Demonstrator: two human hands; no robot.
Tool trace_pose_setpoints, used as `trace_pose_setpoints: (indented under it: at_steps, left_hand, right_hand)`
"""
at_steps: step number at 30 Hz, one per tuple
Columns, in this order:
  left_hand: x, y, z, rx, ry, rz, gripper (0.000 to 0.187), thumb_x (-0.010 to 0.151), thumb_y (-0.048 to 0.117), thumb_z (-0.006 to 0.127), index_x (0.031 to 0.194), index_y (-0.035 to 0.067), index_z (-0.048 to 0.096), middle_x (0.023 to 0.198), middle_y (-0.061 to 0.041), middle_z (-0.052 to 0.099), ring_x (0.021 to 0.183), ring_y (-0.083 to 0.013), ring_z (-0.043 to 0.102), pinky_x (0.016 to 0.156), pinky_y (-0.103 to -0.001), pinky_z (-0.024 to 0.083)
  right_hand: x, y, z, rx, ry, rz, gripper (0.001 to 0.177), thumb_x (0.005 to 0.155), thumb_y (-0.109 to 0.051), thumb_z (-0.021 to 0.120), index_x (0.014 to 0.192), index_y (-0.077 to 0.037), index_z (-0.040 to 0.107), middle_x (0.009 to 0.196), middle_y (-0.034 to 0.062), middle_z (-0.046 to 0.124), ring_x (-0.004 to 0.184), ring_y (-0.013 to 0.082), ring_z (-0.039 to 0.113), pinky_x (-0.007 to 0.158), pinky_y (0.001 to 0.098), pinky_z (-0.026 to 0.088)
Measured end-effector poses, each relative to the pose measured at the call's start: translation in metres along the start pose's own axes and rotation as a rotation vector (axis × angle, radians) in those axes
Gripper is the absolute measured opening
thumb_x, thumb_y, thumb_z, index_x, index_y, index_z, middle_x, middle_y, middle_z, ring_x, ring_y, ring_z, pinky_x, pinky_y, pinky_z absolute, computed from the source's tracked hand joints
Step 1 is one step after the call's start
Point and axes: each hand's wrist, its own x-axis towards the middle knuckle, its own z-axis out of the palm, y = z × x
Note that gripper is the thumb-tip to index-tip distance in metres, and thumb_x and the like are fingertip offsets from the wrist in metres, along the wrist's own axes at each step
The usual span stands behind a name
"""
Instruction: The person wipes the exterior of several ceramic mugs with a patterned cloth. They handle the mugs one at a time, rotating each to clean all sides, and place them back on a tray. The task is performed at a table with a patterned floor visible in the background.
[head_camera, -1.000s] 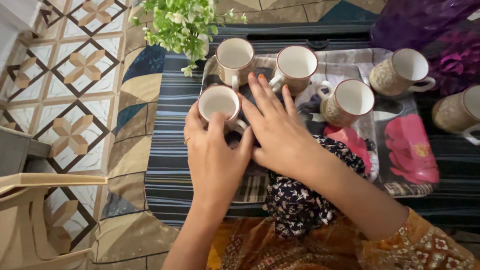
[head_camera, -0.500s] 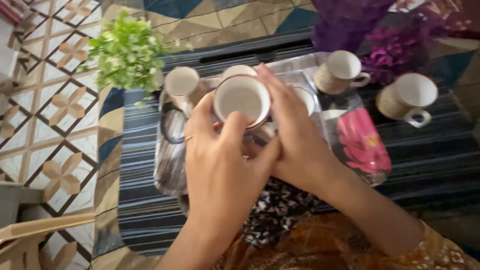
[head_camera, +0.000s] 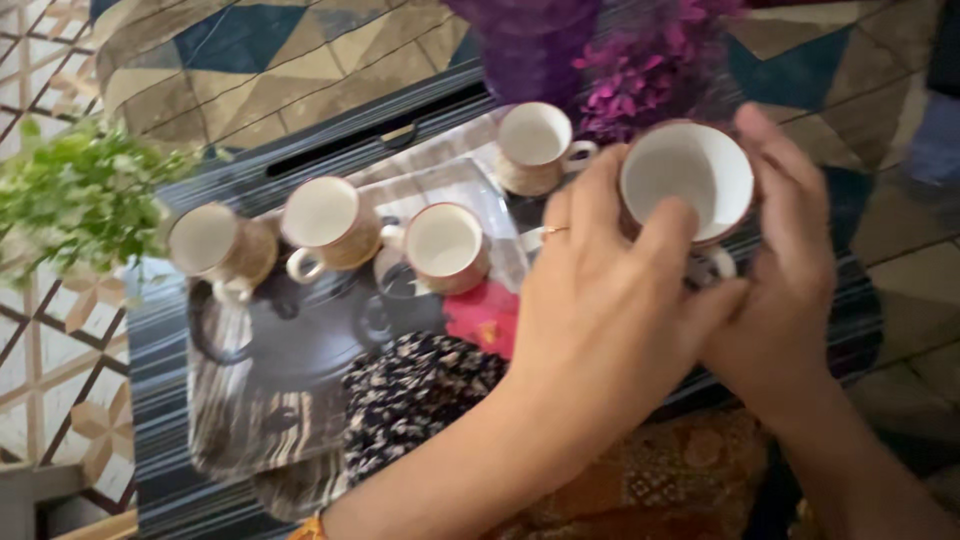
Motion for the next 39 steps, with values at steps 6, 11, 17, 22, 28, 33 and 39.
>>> trace_pose_setpoints:
  at_steps: [6,11,17,22,28,33,39]
  left_hand:
    - [0.015,0.014,0.059,-0.096,-0.207,-0.059,0.049,0.075,0.032,0.084,0.106,0.000,0.067,0.131,-0.032,0.051,0.122,-0.0541,0.054,0.090,-0.053,0.056]
    - [0.005,0.019,0.077,-0.124,-0.210,-0.016,0.048,0.078,0.037,0.082,0.110,0.004,0.067,0.141,-0.032,0.052,0.125,-0.0516,0.057,0.091,-0.053,0.056]
    - [0.001,0.014,0.093,-0.113,-0.221,-0.011,0.046,0.082,0.039,0.080,0.107,0.003,0.067,0.143,-0.038,0.049,0.127,-0.0542,0.055,0.100,-0.055,0.052]
    - [-0.005,0.004,0.104,-0.109,-0.220,-0.011,0.034,0.091,0.032,0.073,0.110,0.005,0.067,0.140,-0.033,0.054,0.124,-0.0512,0.057,0.103,-0.054,0.051]
    - [0.001,-0.002,0.108,-0.155,-0.261,-0.131,0.027,0.099,0.025,0.065,0.119,0.007,0.062,0.135,-0.028,0.060,0.113,-0.0495,0.063,0.088,-0.055,0.053]
    - [0.005,-0.006,0.078,-0.112,-0.311,-0.149,0.057,0.088,0.024,0.068,0.140,0.007,0.054,0.131,-0.032,0.058,0.109,-0.0529,0.060,0.090,-0.055,0.053]
    - [-0.032,-0.013,-0.006,0.176,-0.228,-0.011,0.054,0.091,0.029,0.074,0.138,0.010,0.055,0.142,-0.030,0.055,0.138,-0.0533,0.051,0.106,-0.061,0.047]
  right_hand:
    - [-0.018,0.037,-0.030,-0.103,-0.006,0.102,0.056,0.088,-0.013,0.079,0.136,0.004,0.056,0.154,0.0245,0.043,0.145,0.0387,0.046,0.118,0.0475,0.043]
    - [-0.037,0.055,-0.038,-0.005,0.054,0.182,0.059,0.089,-0.014,0.080,0.139,0.002,0.054,0.158,0.0204,0.042,0.147,0.0336,0.048,0.122,0.0438,0.043]
    - [-0.046,0.070,-0.037,0.104,0.056,0.270,0.061,0.078,-0.011,0.076,0.134,0.001,0.056,0.155,0.0209,0.041,0.141,0.0327,0.047,0.116,0.0408,0.042]
    - [-0.057,0.095,-0.028,0.090,-0.027,0.308,0.058,0.082,-0.010,0.080,0.135,-0.001,0.061,0.155,0.0175,0.049,0.147,0.0310,0.051,0.125,0.0422,0.042]
    - [-0.052,0.109,-0.023,0.007,-0.081,0.335,0.064,0.080,-0.011,0.082,0.140,-0.002,0.061,0.156,0.0188,0.051,0.143,0.0330,0.052,0.118,0.0427,0.043]
    - [-0.033,0.085,-0.020,-0.119,-0.031,0.173,0.084,0.078,-0.012,0.081,0.149,0.008,0.042,0.149,0.0299,0.044,0.140,0.0439,0.045,0.116,0.0501,0.040]
    - [-0.025,0.006,-0.005,-0.105,-0.045,-0.045,0.083,0.085,-0.024,0.084,0.149,0.002,0.039,0.152,0.0265,0.045,0.148,0.0448,0.041,0.126,0.0564,0.033]
